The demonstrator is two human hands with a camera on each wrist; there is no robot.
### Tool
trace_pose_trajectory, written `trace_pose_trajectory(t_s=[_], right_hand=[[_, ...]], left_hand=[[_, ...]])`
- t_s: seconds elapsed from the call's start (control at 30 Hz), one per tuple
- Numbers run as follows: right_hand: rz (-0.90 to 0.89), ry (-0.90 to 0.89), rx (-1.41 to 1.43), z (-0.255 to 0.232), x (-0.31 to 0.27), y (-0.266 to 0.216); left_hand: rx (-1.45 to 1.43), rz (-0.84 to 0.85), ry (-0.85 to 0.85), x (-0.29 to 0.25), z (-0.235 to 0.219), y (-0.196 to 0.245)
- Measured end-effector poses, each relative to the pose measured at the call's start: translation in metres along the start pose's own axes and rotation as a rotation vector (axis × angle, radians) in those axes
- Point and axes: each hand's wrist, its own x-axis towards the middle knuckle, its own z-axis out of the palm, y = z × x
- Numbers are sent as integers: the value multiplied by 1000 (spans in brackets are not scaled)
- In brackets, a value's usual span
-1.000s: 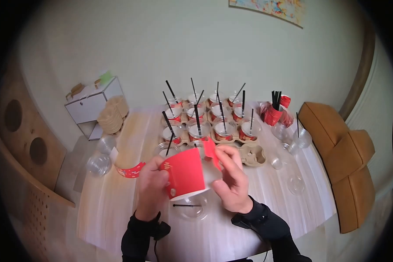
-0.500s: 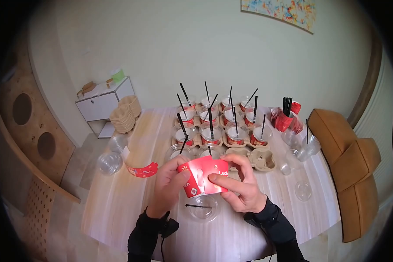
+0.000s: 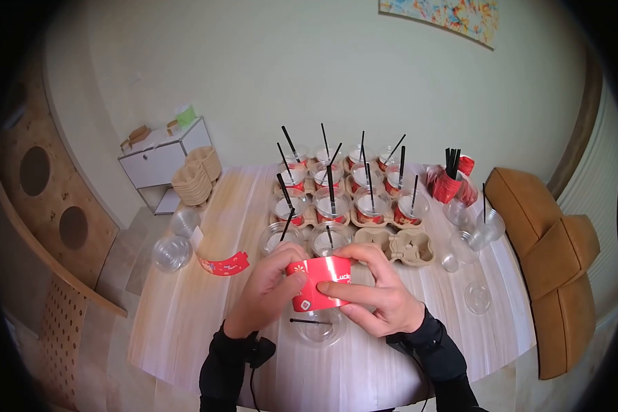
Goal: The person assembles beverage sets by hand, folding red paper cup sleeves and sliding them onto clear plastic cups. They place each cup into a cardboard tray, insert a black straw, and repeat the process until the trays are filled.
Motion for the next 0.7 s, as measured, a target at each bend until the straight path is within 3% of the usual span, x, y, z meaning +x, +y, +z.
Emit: trace_pose_trajectory(t_s=[0.13, 0.23, 0.33, 0.5, 0.57, 0.6, 0.63, 0.67, 0.7], right_hand=[[6, 31, 5, 6, 1, -1], [-23, 64, -36, 9, 1, -1], [-77, 215, -167, 14, 0, -2], [-99, 250, -135, 19, -2, -2], [-68, 264, -47, 19, -3, -2], [51, 283, -1, 16, -4, -2], [168, 302, 44, 12, -6, -1], [214, 154, 10, 4, -8, 3], [211, 156, -5, 4, -9, 3]], left_hand=[[-178, -89, 21, -1, 4, 3], [-2, 12, 6, 0, 7, -2], [-6, -4, 330, 0, 21, -5], [-28, -41, 166, -2, 19, 6], [-192, -6, 345, 3, 17, 4], [-202, -7, 435, 6, 11, 3], [-357, 24, 455, 7, 2, -1], [-508, 20, 469, 7, -9, -5], [-662, 15, 477, 8, -17, -7]])
